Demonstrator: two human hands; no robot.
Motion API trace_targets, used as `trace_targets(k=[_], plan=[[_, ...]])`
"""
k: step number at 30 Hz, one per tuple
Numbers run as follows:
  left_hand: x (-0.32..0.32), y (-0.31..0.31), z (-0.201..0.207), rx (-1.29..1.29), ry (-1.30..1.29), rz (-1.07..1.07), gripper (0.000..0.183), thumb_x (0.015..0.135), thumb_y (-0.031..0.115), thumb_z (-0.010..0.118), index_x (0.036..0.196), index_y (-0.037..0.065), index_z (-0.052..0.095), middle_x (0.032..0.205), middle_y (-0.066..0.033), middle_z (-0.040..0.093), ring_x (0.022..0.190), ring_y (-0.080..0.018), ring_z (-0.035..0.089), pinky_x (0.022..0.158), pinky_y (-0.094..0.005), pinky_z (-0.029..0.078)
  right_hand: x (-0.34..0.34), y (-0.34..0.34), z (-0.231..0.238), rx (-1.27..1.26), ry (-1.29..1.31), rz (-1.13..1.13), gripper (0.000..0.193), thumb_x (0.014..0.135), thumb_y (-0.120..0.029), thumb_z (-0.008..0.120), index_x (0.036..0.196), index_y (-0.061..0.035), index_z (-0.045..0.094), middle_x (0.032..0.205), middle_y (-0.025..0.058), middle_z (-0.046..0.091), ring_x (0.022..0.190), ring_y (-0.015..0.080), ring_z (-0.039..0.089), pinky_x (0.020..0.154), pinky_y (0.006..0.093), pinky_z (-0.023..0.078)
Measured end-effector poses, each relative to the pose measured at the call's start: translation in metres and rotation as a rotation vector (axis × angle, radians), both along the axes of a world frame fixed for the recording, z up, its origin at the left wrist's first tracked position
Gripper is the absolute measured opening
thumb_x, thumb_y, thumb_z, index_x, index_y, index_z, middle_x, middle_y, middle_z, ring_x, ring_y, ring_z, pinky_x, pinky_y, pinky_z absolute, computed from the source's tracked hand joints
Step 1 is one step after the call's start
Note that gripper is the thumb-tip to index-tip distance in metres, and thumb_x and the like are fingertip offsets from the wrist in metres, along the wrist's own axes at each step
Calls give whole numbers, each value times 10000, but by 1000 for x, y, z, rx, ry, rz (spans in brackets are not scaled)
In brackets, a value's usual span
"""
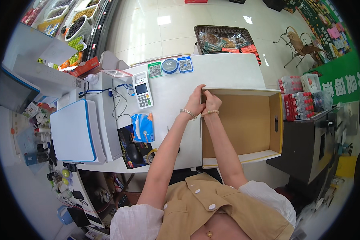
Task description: The person assembles a cardboard box by folding and taping its edges. They then retrieve a pink sheet from a shelf, place it on the counter, and begin rolling it into a cylindrical shape.
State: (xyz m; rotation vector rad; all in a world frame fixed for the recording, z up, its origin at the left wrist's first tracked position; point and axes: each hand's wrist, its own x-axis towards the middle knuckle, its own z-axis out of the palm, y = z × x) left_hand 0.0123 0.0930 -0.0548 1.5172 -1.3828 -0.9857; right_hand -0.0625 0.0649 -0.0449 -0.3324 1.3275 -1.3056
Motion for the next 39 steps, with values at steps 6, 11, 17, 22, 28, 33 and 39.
trace_targets(k=[6, 11, 17, 22, 28, 33, 39], plan=[[3, 0, 6, 52, 13, -15, 719, 704, -63, 672, 1336, 106, 374, 1206, -185, 557, 1160, -329, 543, 1032, -395, 438, -13, 8, 1, 0, 85, 95, 120, 758, -4, 678, 824, 93, 657, 788, 94, 658, 708, 147, 592, 632, 282, 481], [1, -1, 1, 16, 40, -5, 714, 700, -76, 672, 1331, 91, 382, 1245, -182, 533, 1183, -316, 528, 1028, -392, 438, -3, 7, 15, -54, 64, 120, 126, 780, -21, 688, 829, 95, 672, 749, 71, 657, 649, 115, 574, 590, 249, 460], [0, 0, 7, 36, 50, 1, 698, 711, -75, 676, 1329, 77, 390, 1252, -173, 530, 1188, -302, 527, 1012, -380, 439, 2, 3, 15, -32, 92, 90, 99, 773, -12, 680, 757, 84, 662, 689, 59, 637, 585, 107, 548, 523, 259, 432], [-1, 0, 3, 12, 46, 1, 695, 718, -61, 686, 1330, 82, 390, 1248, -164, 532, 1176, -290, 528, 1013, -381, 441, 6, 0, 15, 8, 130, 66, 109, 757, 2, 656, 681, 74, 626, 650, 65, 617, 553, 114, 532, 487, 268, 413], [5, -2, 1, 51, 89, -40, 719, 711, -17, 729, 1334, 97, 387, 1242, -140, 534, 1164, -262, 528, 1009, -384, 449, 5, -1, 23, 96, 43, 104, 112, 744, -35, 682, 722, 62, 630, 740, 68, 626, 678, 144, 553, 603, 304, 441], [5, -2, 0, 31, 92, -46, 731, 705, -14, 737, 1335, 108, 387, 1249, -134, 531, 1172, -258, 522, 1017, -384, 442, 7, -2, 24, 91, 29, 63, 111, 727, -22, 688, 683, 53, 619, 717, 62, 617, 656, 139, 543, 587, 308, 433], [3, 0, 0, 31, 98, -22, 727, 707, -18, 730, 1337, 116, 391, 1256, -148, 530, 1211, -276, 505, 1033, -395, 429, 10, -2, 21, 31, 68, 7, 178, 735, 4, 664, 598, 38, 555, 594, 54, 571, 515, 121, 505, 459, 288, 409]])
